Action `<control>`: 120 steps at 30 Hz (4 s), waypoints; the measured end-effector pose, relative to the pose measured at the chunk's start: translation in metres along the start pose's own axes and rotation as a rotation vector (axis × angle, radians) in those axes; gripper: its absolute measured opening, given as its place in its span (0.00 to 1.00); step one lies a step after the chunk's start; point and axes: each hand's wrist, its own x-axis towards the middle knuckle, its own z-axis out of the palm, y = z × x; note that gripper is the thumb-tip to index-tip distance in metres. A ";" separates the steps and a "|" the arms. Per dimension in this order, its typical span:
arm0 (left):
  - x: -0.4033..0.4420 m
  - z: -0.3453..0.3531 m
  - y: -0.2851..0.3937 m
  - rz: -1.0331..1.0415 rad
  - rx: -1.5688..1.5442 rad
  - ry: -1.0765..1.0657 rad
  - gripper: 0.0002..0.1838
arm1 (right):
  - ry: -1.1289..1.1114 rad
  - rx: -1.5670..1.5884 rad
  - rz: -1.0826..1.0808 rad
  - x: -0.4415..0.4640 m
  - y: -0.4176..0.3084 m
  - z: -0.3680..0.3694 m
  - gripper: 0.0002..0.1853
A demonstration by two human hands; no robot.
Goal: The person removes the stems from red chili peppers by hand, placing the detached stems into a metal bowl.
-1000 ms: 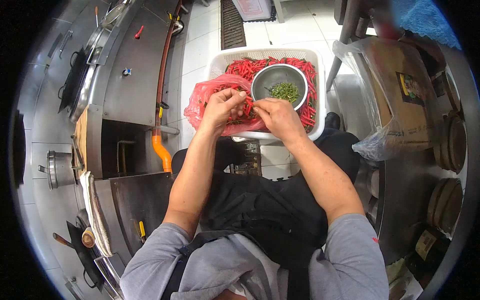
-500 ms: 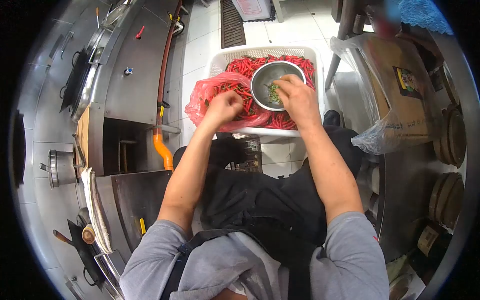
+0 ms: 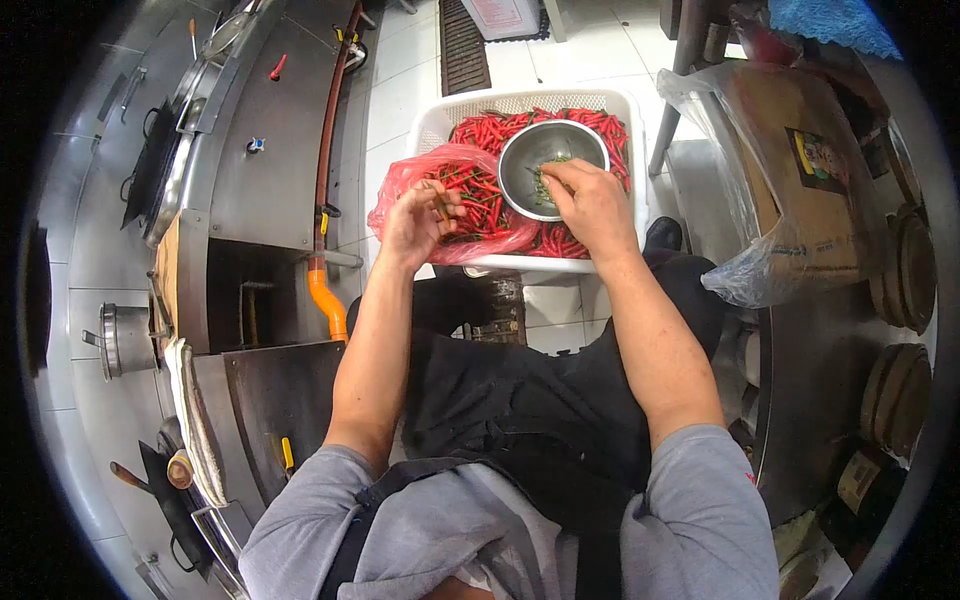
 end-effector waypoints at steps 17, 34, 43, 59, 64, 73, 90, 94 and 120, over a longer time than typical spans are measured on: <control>0.002 0.025 -0.027 0.378 1.387 0.092 0.12 | -0.033 0.070 -0.019 -0.009 -0.005 0.009 0.09; -0.043 0.083 -0.068 0.842 0.815 -0.098 0.09 | -0.176 0.803 0.545 -0.022 0.015 0.021 0.10; -0.028 0.071 -0.060 0.597 0.678 -0.104 0.11 | -0.115 0.929 0.550 -0.018 0.011 0.018 0.14; 0.015 0.080 0.001 0.507 1.113 0.020 0.09 | 0.205 0.724 0.534 0.004 0.019 -0.016 0.11; 0.028 0.122 -0.012 0.445 1.708 -0.436 0.13 | 0.171 0.692 0.514 0.004 0.020 -0.012 0.11; 0.055 0.124 -0.031 0.306 1.828 -0.500 0.12 | 0.166 0.709 0.518 0.004 0.022 -0.021 0.11; 0.024 0.099 -0.002 -0.146 0.127 -0.363 0.06 | -0.052 0.391 0.323 -0.011 0.010 0.005 0.14; 0.022 0.096 -0.011 -0.137 0.089 -0.339 0.06 | -0.042 0.496 0.357 -0.013 0.009 0.012 0.12; 0.038 0.073 0.006 -0.264 0.417 -0.359 0.09 | -0.251 -0.084 -0.163 -0.013 -0.011 0.011 0.07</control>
